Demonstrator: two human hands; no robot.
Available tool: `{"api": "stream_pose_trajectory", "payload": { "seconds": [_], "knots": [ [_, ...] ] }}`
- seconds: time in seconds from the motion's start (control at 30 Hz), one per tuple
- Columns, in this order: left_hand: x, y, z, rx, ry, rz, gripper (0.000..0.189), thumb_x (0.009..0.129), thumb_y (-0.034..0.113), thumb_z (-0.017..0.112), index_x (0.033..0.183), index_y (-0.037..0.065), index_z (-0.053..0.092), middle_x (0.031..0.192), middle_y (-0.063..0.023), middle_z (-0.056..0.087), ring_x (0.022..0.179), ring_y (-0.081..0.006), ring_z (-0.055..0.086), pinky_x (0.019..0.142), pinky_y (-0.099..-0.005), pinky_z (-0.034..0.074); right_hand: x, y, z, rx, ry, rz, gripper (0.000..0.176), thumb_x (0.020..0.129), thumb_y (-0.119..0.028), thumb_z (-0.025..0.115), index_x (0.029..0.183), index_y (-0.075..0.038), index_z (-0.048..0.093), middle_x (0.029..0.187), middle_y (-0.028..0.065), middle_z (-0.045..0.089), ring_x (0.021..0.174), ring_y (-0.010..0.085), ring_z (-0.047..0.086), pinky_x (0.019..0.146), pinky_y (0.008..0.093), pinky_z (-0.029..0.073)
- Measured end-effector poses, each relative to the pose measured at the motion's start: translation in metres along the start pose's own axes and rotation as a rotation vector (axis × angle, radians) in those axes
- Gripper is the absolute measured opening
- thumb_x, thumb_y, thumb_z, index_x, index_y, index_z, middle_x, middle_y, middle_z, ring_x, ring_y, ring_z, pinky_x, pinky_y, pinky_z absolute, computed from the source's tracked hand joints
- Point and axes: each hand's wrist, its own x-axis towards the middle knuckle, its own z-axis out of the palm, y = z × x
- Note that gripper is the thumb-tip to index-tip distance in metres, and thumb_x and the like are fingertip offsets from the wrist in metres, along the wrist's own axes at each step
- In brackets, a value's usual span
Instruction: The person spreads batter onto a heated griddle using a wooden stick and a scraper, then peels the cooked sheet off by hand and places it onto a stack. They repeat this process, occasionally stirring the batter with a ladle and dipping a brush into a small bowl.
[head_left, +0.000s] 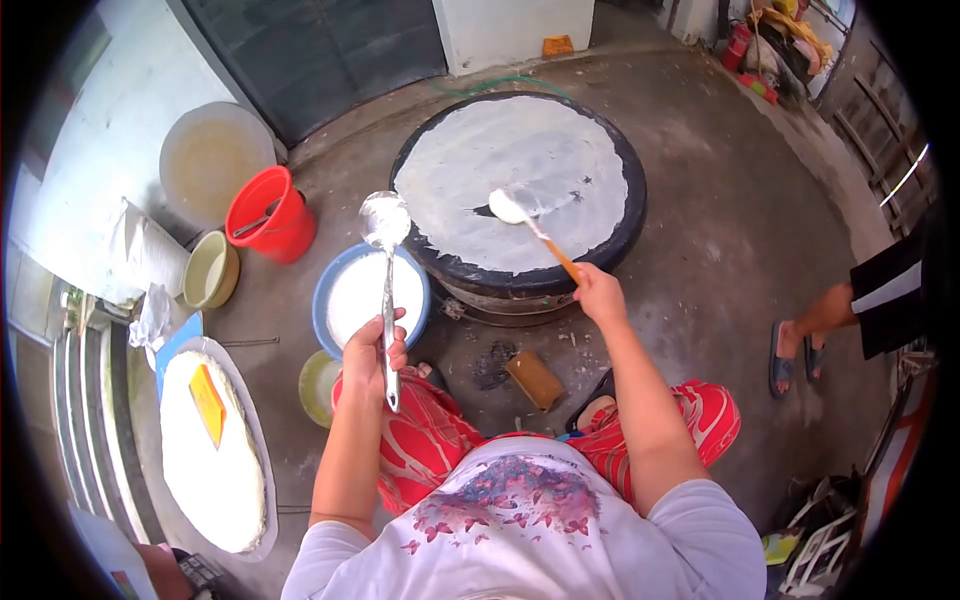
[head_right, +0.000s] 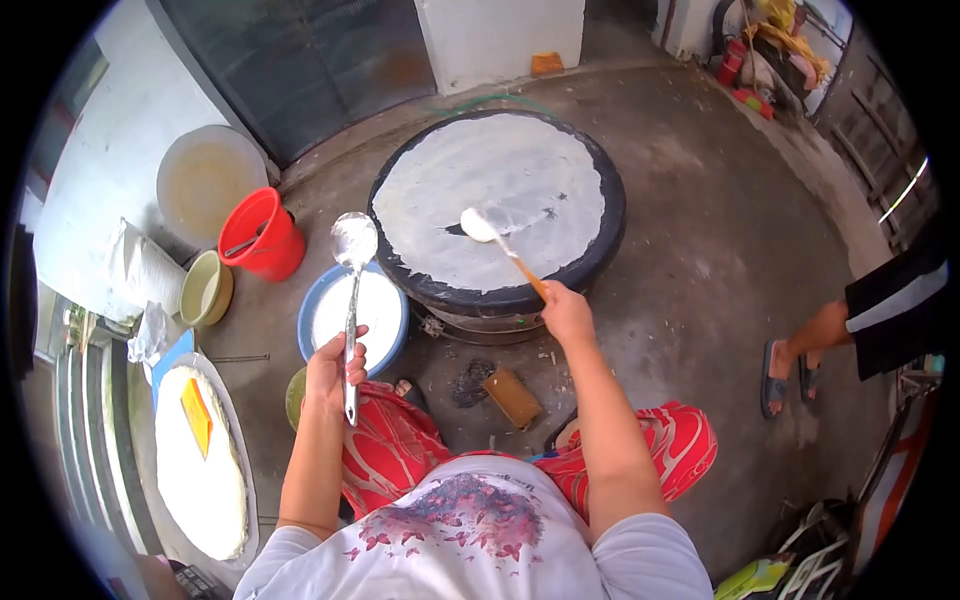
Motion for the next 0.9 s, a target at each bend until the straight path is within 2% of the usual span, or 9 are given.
{"api": "stream_pose_trajectory", "payload": {
  "seconds": [0.13, 0.23, 0.3, 0.37, 0.43, 0.5, 0.63, 0.77, 0.9],
  "knots": [
    [-0.009, -0.003, 0.008, 0.132, 0.051, 0.012, 0.029, 0.089, 0.018, 0.035, 0.106, -0.003, 0.046, 0.064, -0.0080, 0.050, 0.042, -0.0129, 0.040, 0.038, -0.0252, 0.034, -0.024, -0.001, 0.011, 0.175, 0.075, 0.338, 0.024, 0.091, -0.017, 0.040, 0.106, -0.009, 0.057, 0.058, 0.0075, 0.059, 0.049, 0.0146, 0.058, 0.053, 0.0292, 0.046],
    [-0.006, -0.006, 0.020, 0.168, 0.060, -0.021, 0.027, 0.089, 0.019, 0.035, 0.104, -0.001, 0.045, 0.063, -0.0078, 0.050, 0.042, -0.0134, 0.039, 0.038, -0.0267, 0.034, -0.024, -0.019, 0.046, 0.069, 0.066, 0.062, 0.023, 0.090, -0.016, 0.041, 0.105, -0.007, 0.056, 0.058, 0.0102, 0.058, 0.049, 0.0174, 0.059, 0.054, 0.0300, 0.046],
    [-0.001, -0.009, 0.025, 0.221, 0.020, -0.018, 0.024, 0.090, 0.019, 0.035, 0.101, -0.001, 0.045, 0.064, -0.0082, 0.050, 0.042, -0.0139, 0.040, 0.038, -0.0275, 0.035, -0.016, -0.029, 0.046, 0.130, -0.025, 0.148, 0.023, 0.089, -0.015, 0.042, 0.105, -0.007, 0.056, 0.057, 0.0110, 0.057, 0.050, 0.0191, 0.059, 0.054, 0.0308, 0.046],
    [0.003, -0.012, 0.030, 0.242, 0.026, 0.009, 0.026, 0.089, 0.016, 0.036, 0.103, -0.004, 0.044, 0.064, -0.0092, 0.050, 0.044, -0.0124, 0.042, 0.039, -0.0254, 0.035, -0.010, -0.023, 0.043, -0.011, -0.004, -0.024, 0.023, 0.089, -0.015, 0.041, 0.104, -0.007, 0.056, 0.057, 0.0108, 0.058, 0.051, 0.0194, 0.059, 0.054, 0.0319, 0.046],
    [0.008, -0.015, 0.029, 0.253, 0.013, 0.019, 0.024, 0.090, 0.016, 0.037, 0.101, -0.004, 0.044, 0.063, -0.0092, 0.051, 0.044, -0.0126, 0.042, 0.038, -0.0255, 0.036, -0.015, -0.026, 0.031, 0.003, -0.004, -0.023, 0.023, 0.090, -0.015, 0.040, 0.104, -0.008, 0.056, 0.058, 0.0103, 0.058, 0.051, 0.0192, 0.059, 0.053, 0.0329, 0.046],
    [0.013, -0.017, 0.032, 0.312, 0.024, 0.020, 0.023, 0.091, 0.016, 0.037, 0.101, -0.003, 0.044, 0.063, -0.0093, 0.051, 0.044, -0.0126, 0.043, 0.037, -0.0259, 0.036, -0.030, -0.028, 0.030, 0.086, 0.053, 0.264, 0.023, 0.090, -0.015, 0.040, 0.105, -0.008, 0.057, 0.057, 0.0099, 0.058, 0.051, 0.0183, 0.059, 0.053, 0.0332, 0.046],
    [0.039, -0.028, 0.035, 0.441, 0.051, 0.048, 0.020, 0.091, 0.016, 0.036, 0.091, -0.001, 0.045, 0.063, -0.0099, 0.051, 0.044, -0.0145, 0.044, 0.037, -0.0267, 0.038, -0.037, -0.043, 0.071, 0.167, 0.009, 0.141, 0.024, 0.090, -0.014, 0.039, 0.106, -0.007, 0.056, 0.057, 0.0108, 0.057, 0.051, 0.0168, 0.059, 0.054, 0.0304, 0.046],
    [0.058, -0.032, 0.043, 0.443, 0.052, 0.041, 0.018, 0.090, 0.015, 0.037, 0.089, -0.001, 0.045, 0.064, -0.0100, 0.051, 0.045, -0.0150, 0.045, 0.037, -0.0276, 0.039, -0.031, -0.069, 0.046, 0.231, -0.077, 0.146, 0.023, 0.090, -0.015, 0.039, 0.104, -0.007, 0.056, 0.058, 0.0084, 0.058, 0.053, 0.0181, 0.060, 0.056, 0.0316, 0.046],
    [0.081, -0.042, 0.050, 0.570, 0.120, 0.059, 0.018, 0.087, 0.014, 0.038, 0.089, -0.001, 0.047, 0.067, -0.0093, 0.051, 0.048, -0.0147, 0.046, 0.038, -0.0280, 0.040, -0.042, -0.043, 0.063, 0.094, 0.062, 0.178, 0.024, 0.091, -0.015, 0.036, 0.108, -0.008, 0.053, 0.057, 0.0081, 0.058, 0.054, 0.0200, 0.060, 0.056, 0.0322, 0.045]
  ]
}}
